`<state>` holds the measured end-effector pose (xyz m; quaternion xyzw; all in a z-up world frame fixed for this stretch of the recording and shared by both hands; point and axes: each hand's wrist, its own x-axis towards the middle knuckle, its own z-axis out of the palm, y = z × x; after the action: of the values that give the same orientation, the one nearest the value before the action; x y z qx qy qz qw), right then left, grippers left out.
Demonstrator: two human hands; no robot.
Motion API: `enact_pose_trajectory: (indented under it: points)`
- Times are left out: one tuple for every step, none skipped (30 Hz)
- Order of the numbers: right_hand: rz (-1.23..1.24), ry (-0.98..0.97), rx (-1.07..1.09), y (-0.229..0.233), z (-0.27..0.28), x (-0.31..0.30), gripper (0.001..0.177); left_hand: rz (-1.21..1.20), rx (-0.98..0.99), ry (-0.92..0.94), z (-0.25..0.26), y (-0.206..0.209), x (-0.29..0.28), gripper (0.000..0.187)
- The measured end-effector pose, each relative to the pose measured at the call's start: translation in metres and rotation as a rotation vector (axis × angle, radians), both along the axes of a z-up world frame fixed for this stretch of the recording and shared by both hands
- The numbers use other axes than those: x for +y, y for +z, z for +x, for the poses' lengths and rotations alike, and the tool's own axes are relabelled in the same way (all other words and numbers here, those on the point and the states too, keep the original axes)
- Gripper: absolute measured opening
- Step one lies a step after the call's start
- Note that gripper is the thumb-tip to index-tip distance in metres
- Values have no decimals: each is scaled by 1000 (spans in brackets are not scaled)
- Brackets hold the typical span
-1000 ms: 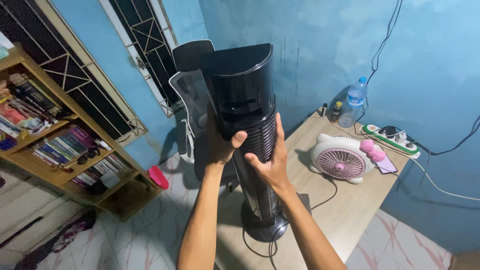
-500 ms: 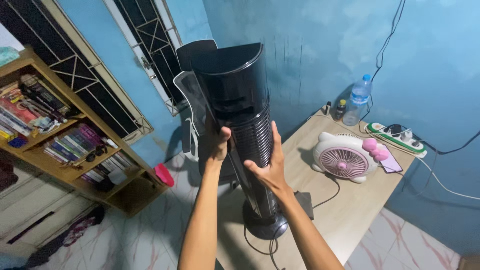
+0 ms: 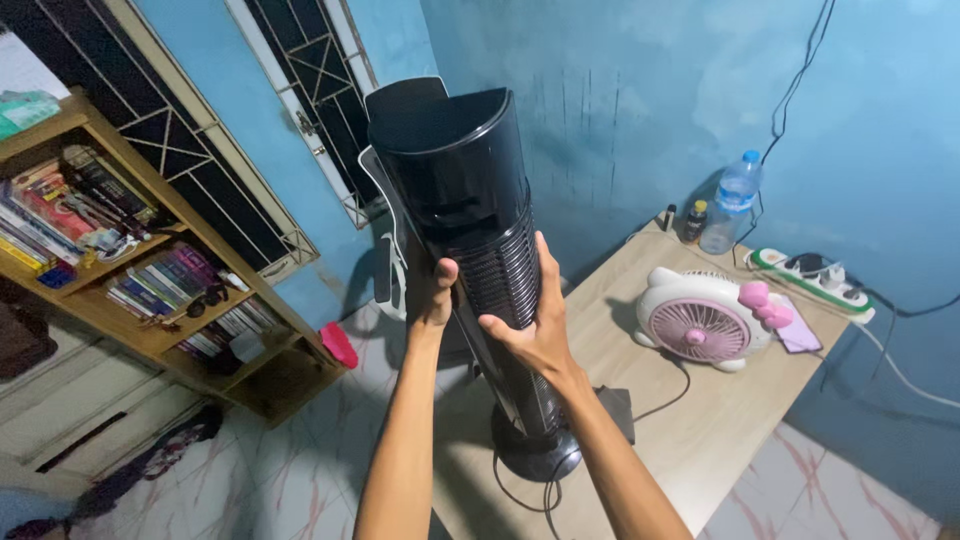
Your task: The person wipes the exterior of a black tower fan with a cloth. They remove the front grill, wipe the fan body, and reattach the grill. The person continues to wipe the fan's exterior surface.
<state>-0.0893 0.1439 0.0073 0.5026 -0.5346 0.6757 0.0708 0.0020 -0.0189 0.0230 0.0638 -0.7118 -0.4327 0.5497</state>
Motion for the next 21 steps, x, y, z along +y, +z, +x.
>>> enact_pose_trajectory:
  points:
    - [-3,14,-7,1,-1,1,119,5,28,-71,-1,4,2,121]
    - [-6,28,-13,2,-2,3,120,10,56,-142,-2,10,6,123]
    - [3,47,-38,3,-3,5,120,17,85,-216,-3,16,11,125]
    - [11,67,-63,4,-3,8,121,41,73,-247,-1,22,16,121]
    - [16,86,-89,5,-4,8,121,61,58,-278,4,30,20,117]
    - [18,100,-98,8,-5,8,121,82,44,-310,6,37,22,114]
    - [27,120,-104,10,-7,9,120,71,29,-289,8,43,25,109]
    - [35,141,-110,12,-8,10,119,60,14,-267,9,47,27,103]
    - [-5,229,-146,17,-12,9,116,36,0,-250,7,53,26,98]
    - [-45,317,-181,22,-17,9,112,60,31,-289,7,57,28,100]
    - [-82,403,-219,28,-20,9,108,88,60,-331,9,56,33,102]
    - [-83,342,-162,36,-25,5,108,116,88,-373,8,55,37,105]
    - [-74,284,-114,44,-28,-1,109,103,84,-303,7,51,40,105]
    - [-65,227,-65,50,-27,-3,109,89,79,-233,6,47,43,105]
    - [-75,238,-116,54,-21,-4,109,70,80,-163,4,44,44,106]
    - [-85,249,-166,59,-15,-6,109,76,88,-131,3,41,45,106]
    - [-99,261,-211,64,-14,-9,109,76,102,-99,0,39,45,107]
    - [-104,265,-196,68,-14,-9,109,76,117,-68,-2,38,44,108]
    - [-106,265,-192,69,-11,-7,109,76,121,-74,-1,37,42,108]
    - [-108,264,-187,70,-9,-6,109,76,125,-81,-1,38,40,108]
    - [-96,252,-188,69,-8,-5,109,83,130,-83,1,35,40,108]
